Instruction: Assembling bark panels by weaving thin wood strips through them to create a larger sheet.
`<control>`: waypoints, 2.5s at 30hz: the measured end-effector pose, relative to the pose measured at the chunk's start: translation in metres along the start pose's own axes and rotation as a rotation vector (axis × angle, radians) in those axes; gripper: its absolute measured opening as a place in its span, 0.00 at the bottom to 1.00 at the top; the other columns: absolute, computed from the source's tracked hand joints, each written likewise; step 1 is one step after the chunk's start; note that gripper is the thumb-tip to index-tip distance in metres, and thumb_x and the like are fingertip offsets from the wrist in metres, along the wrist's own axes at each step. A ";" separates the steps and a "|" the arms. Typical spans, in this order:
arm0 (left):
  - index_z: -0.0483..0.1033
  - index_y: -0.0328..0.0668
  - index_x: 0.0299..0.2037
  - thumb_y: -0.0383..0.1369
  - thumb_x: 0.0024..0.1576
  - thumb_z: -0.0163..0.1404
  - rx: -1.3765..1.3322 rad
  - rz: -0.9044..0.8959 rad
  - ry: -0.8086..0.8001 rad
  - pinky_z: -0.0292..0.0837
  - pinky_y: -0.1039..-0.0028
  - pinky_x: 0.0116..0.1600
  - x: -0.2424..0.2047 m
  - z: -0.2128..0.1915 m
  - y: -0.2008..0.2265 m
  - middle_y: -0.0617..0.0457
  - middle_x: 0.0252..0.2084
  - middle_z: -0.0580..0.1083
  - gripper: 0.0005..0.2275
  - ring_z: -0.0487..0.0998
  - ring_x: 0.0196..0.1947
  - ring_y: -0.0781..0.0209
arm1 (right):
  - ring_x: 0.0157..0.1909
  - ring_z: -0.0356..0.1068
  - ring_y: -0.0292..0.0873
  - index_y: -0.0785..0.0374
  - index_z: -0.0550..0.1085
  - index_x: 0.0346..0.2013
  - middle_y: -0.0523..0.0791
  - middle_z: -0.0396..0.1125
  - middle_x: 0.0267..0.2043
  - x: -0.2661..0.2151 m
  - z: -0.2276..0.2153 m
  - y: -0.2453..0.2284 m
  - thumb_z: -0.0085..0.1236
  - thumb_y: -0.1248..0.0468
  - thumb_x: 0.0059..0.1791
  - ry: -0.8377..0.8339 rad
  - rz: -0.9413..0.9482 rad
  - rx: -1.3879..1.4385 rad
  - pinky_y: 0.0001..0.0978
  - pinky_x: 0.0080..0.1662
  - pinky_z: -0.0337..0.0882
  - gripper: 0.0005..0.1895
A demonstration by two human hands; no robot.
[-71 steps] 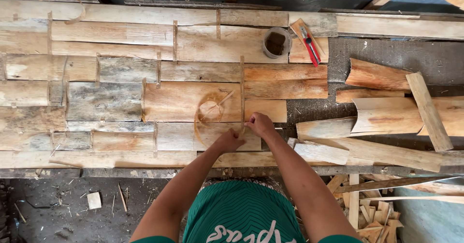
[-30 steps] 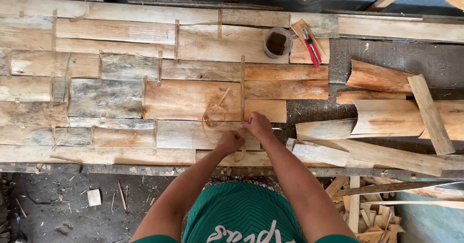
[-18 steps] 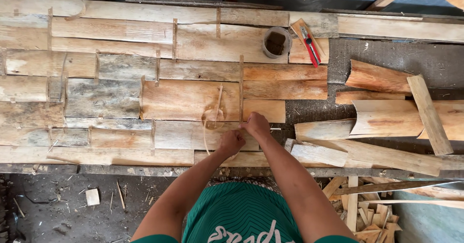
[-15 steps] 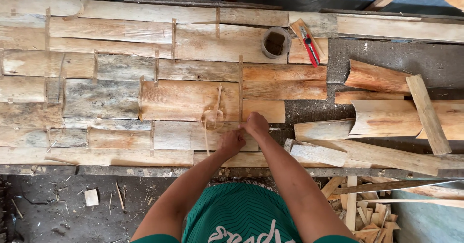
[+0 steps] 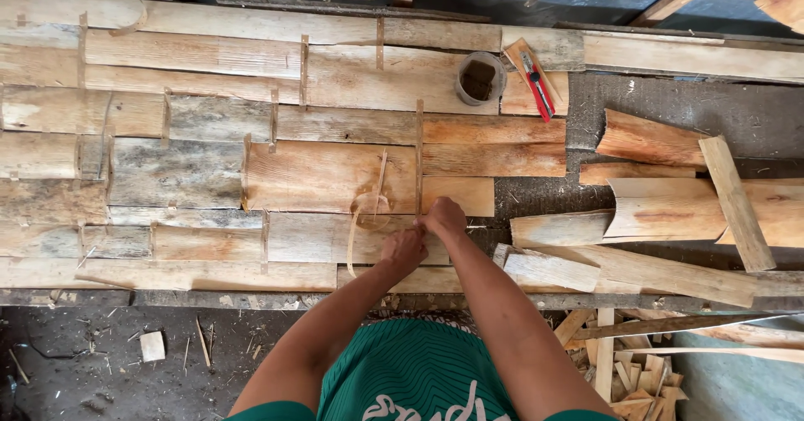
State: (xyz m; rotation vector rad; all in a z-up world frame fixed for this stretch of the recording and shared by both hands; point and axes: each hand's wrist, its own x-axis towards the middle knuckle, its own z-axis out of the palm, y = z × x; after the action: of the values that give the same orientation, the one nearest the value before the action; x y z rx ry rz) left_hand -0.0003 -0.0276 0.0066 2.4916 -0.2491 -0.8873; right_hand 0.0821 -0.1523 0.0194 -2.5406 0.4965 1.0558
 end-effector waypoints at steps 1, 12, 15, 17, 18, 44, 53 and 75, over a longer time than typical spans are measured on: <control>0.76 0.39 0.44 0.34 0.58 0.50 0.001 0.002 0.002 0.80 0.57 0.45 0.004 0.011 0.000 0.42 0.34 0.79 0.09 0.83 0.38 0.47 | 0.46 0.77 0.51 0.60 0.79 0.36 0.48 0.76 0.42 -0.001 -0.001 -0.002 0.81 0.47 0.33 0.003 -0.001 0.001 0.45 0.47 0.77 0.28; 0.72 0.41 0.31 0.33 0.50 0.50 -0.151 0.442 0.063 0.72 0.51 0.47 -0.021 -0.012 -0.008 0.45 0.33 0.76 0.05 0.78 0.37 0.42 | 0.39 0.78 0.50 0.60 0.80 0.31 0.49 0.77 0.33 0.078 0.049 0.061 0.75 0.45 0.39 0.019 -0.298 0.129 0.41 0.44 0.75 0.23; 0.71 0.39 0.30 0.30 0.48 0.49 -0.302 0.439 0.204 0.71 0.53 0.49 -0.012 -0.010 -0.037 0.45 0.33 0.76 0.05 0.77 0.40 0.45 | 0.38 0.78 0.48 0.60 0.79 0.30 0.48 0.77 0.34 0.052 0.032 0.055 0.77 0.45 0.38 0.017 -0.289 0.159 0.39 0.43 0.75 0.23; 0.71 0.39 0.31 0.30 0.50 0.48 -0.197 0.389 0.172 0.72 0.55 0.52 -0.022 -0.051 -0.028 0.45 0.36 0.74 0.04 0.76 0.43 0.46 | 0.39 0.78 0.48 0.60 0.79 0.30 0.48 0.77 0.34 0.019 0.011 0.033 0.78 0.45 0.37 0.000 -0.230 0.132 0.40 0.42 0.75 0.24; 0.70 0.40 0.32 0.31 0.53 0.47 -0.097 0.335 0.138 0.72 0.57 0.55 -0.028 -0.070 -0.023 0.45 0.39 0.73 0.04 0.74 0.47 0.48 | 0.39 0.78 0.48 0.60 0.78 0.31 0.47 0.77 0.35 0.002 0.001 0.023 0.79 0.45 0.37 -0.022 -0.167 0.103 0.41 0.42 0.76 0.25; 0.65 0.35 0.66 0.35 0.58 0.47 0.294 0.377 0.010 0.40 0.43 0.76 0.021 -0.061 -0.026 0.43 0.79 0.46 0.25 0.41 0.79 0.40 | 0.39 0.77 0.50 0.61 0.78 0.35 0.48 0.76 0.36 0.057 -0.012 0.025 0.65 0.50 0.46 0.166 -0.372 0.179 0.44 0.42 0.76 0.17; 0.62 0.34 0.68 0.36 0.59 0.46 0.302 0.392 -0.036 0.38 0.45 0.76 0.031 -0.054 -0.032 0.42 0.79 0.42 0.26 0.39 0.78 0.41 | 0.19 0.67 0.43 0.63 0.69 0.14 0.45 0.64 0.16 0.070 -0.027 -0.001 0.64 0.30 0.42 0.066 -0.185 -0.040 0.42 0.24 0.70 0.39; 0.73 0.35 0.57 0.36 0.57 0.49 0.215 0.356 0.117 0.48 0.40 0.72 0.029 -0.054 -0.024 0.42 0.75 0.56 0.20 0.51 0.75 0.41 | 0.19 0.67 0.44 0.65 0.75 0.13 0.47 0.66 0.15 0.078 -0.025 -0.003 0.63 0.23 0.37 0.198 -0.175 -0.106 0.44 0.26 0.72 0.44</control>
State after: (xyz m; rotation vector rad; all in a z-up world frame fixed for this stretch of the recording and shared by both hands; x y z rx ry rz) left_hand 0.0562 0.0047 0.0153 2.5650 -0.7554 -0.5917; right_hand 0.1505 -0.1747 -0.0206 -2.7394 0.2672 0.7923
